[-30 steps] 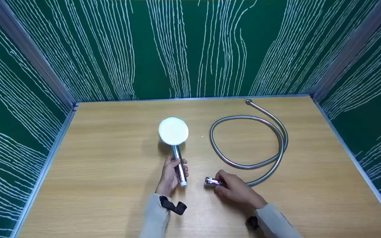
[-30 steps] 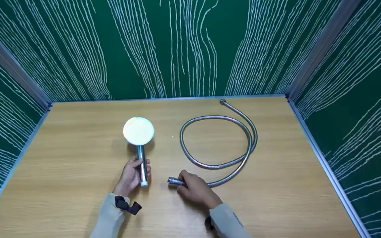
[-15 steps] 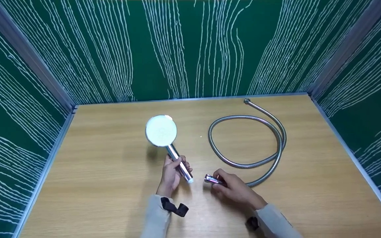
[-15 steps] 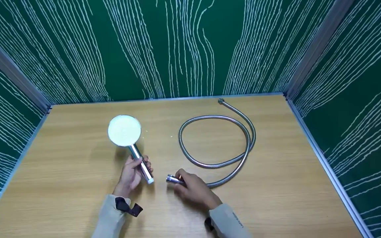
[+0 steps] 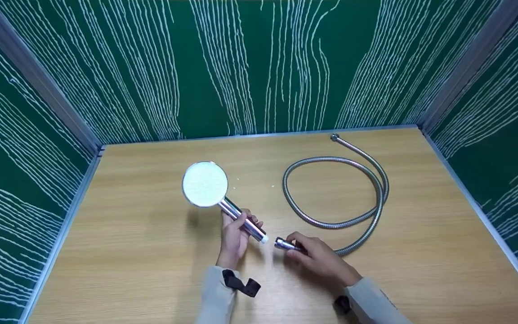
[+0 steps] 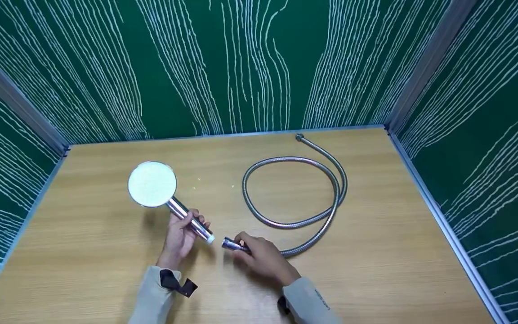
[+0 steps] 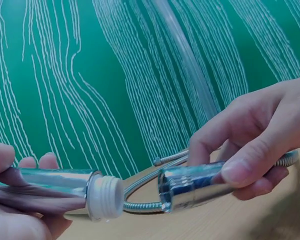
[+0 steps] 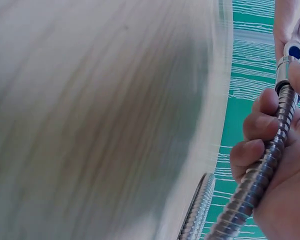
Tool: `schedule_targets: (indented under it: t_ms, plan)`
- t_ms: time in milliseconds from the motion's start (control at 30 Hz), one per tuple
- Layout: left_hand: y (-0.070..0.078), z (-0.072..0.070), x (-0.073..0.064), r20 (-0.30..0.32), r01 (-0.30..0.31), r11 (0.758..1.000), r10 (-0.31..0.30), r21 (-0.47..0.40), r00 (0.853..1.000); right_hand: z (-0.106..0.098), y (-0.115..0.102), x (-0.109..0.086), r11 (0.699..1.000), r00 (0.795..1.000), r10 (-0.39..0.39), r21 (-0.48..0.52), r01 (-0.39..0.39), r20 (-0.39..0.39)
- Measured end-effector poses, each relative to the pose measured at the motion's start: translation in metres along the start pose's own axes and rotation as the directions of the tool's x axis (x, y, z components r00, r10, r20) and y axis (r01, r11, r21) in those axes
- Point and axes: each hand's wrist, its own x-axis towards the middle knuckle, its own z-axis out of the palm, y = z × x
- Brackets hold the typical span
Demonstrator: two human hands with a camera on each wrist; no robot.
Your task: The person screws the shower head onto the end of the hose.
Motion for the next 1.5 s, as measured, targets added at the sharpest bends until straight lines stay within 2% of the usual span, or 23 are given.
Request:
schedule_targets:
  t_ms: [400, 667, 900, 1500]
  plan:
    - [-0.002, 0.006, -0.003, -0.073, -0.067, 0.988, 0.057, -0.142, 0.996, 0.005, -0.004, 0.003, 0.998, 0.997, -0.052, -0.026, 0.051, -0.051]
    - [-0.003, 0.011, -0.004, -0.105, -0.113, 0.968, 0.092, -0.222, 0.990, 0.005, -0.008, 0.006, 1.000, 0.996, -0.020, -0.007, 0.019, -0.088]
    - [-0.007, 0.012, -0.006, -0.112, -0.145, 0.962, 0.121, -0.231, 0.986, 0.005, -0.011, 0.008, 1.000, 0.994, -0.011, -0.028, 0.008, -0.112]
    - [-0.011, 0.013, -0.008, -0.143, -0.144, 0.963, 0.114, -0.226, 0.983, 0.009, -0.012, 0.014, 0.999, 0.988, -0.026, -0.050, 0.018, -0.151]
